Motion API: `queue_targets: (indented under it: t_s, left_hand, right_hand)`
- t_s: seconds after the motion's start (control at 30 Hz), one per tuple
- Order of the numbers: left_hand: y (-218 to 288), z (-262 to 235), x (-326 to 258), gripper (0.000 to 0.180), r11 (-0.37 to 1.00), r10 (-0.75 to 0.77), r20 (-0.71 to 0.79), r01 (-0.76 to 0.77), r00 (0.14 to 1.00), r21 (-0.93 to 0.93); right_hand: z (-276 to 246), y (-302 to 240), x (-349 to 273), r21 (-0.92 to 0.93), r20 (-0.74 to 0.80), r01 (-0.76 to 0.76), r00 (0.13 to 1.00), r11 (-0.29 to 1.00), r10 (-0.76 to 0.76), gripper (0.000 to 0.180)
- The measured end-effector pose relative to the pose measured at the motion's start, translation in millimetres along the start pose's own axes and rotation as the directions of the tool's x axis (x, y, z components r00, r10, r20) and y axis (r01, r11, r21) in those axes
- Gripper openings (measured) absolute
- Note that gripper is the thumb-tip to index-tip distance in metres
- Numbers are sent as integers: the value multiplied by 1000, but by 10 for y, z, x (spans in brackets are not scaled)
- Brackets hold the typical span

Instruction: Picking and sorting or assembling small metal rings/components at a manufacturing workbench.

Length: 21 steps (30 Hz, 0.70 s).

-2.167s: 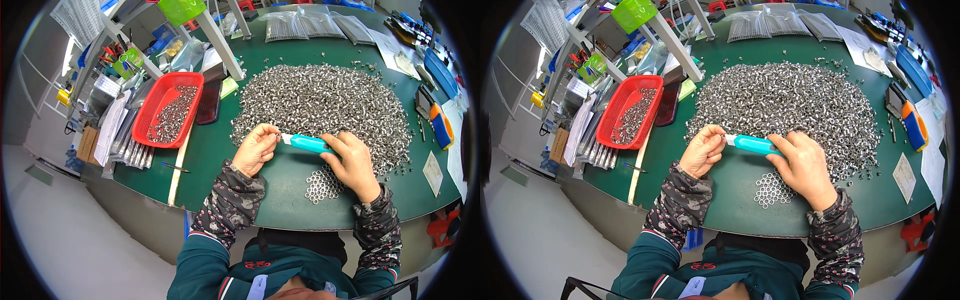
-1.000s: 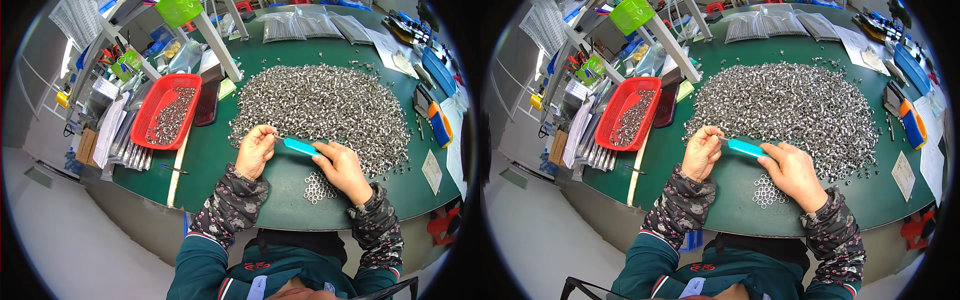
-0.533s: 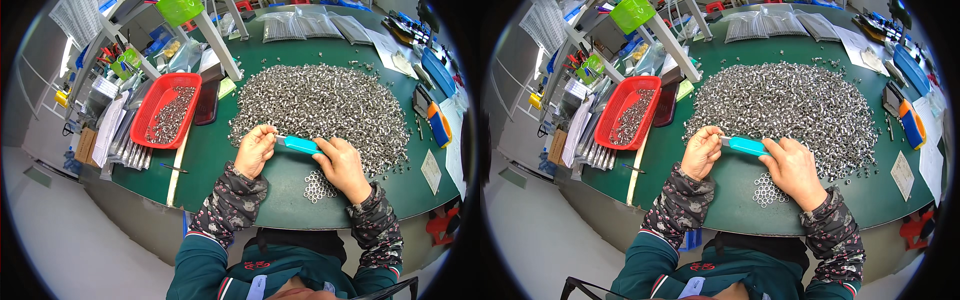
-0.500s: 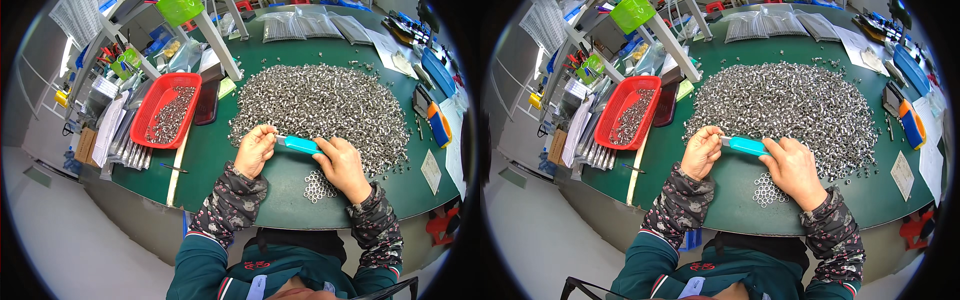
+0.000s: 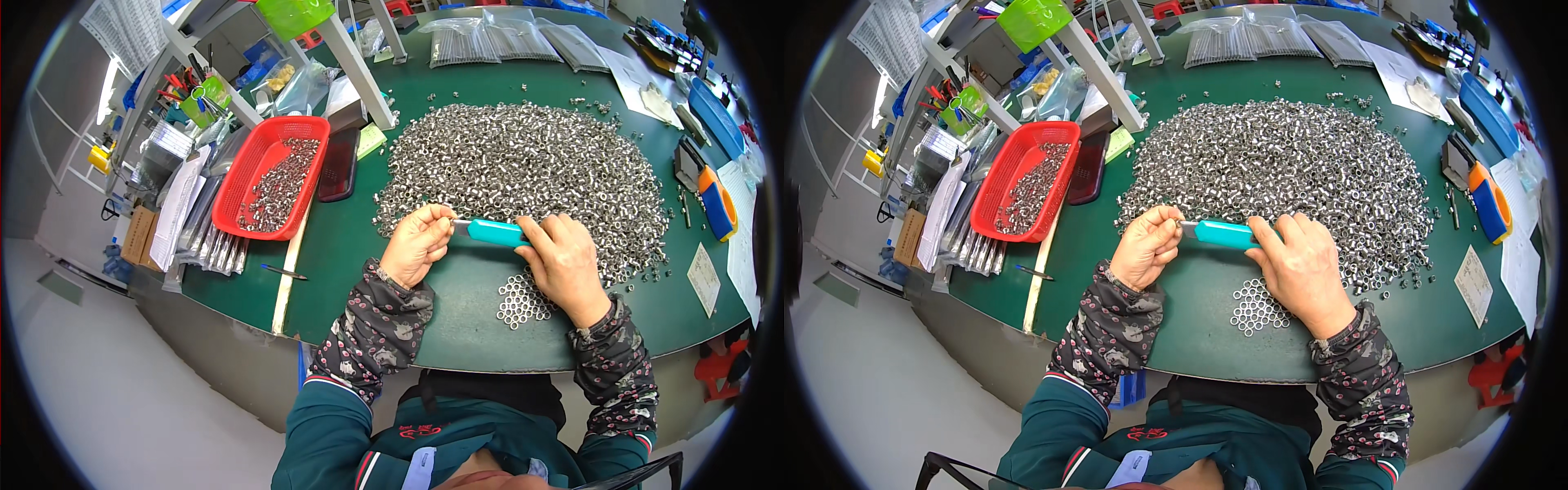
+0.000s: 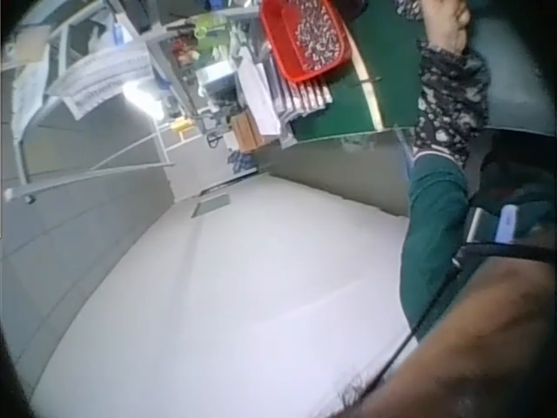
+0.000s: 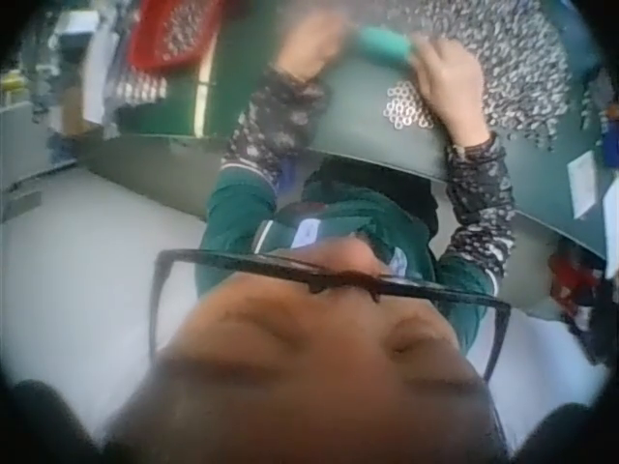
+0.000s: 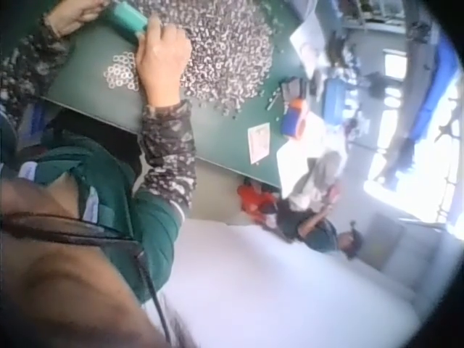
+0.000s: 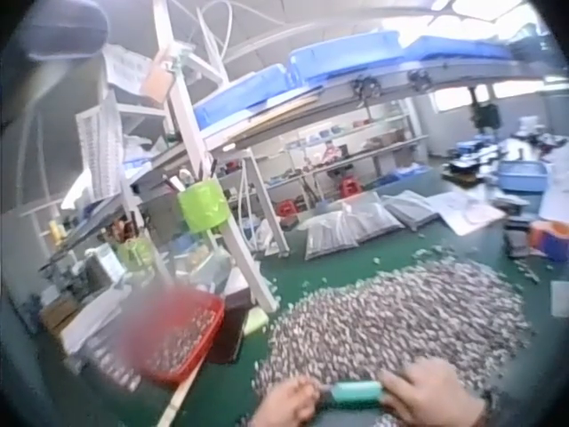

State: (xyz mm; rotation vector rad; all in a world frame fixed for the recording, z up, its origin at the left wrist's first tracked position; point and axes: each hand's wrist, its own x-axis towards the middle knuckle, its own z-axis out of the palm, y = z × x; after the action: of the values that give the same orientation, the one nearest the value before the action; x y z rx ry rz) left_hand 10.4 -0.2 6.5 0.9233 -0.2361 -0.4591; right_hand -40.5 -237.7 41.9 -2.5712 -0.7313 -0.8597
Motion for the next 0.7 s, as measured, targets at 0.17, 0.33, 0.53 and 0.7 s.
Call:
queue_targets:
  t_s: [0.17, 0.33, 0.53, 0.7]
  left_hand:
    - [-4, 10, -6, 15, 998, -33, -12, 32, 999, -49]
    - [-11, -2, 7, 15, 999, -5, -77, 1, 997, -50]
    - [-2, -29, 21, 17, 999, -8, -59, 5, 998, -42]
    - [3, -17, 16, 20, 999, -11, -75, 8, 997, -45]
  right_hand:
    - [-18, 4, 18, 3, -19, 11, 1000, 1000, -11, 37]
    - [-85, 21, 20, 53, -3, -10, 1000, 999, 10, 38]
    - [-172, 35, 33, 51, 15, 23, 1000, 998, -24, 32]
    - [-215, 46, 49, 30, 159, 57, 985, 998, -61, 28]
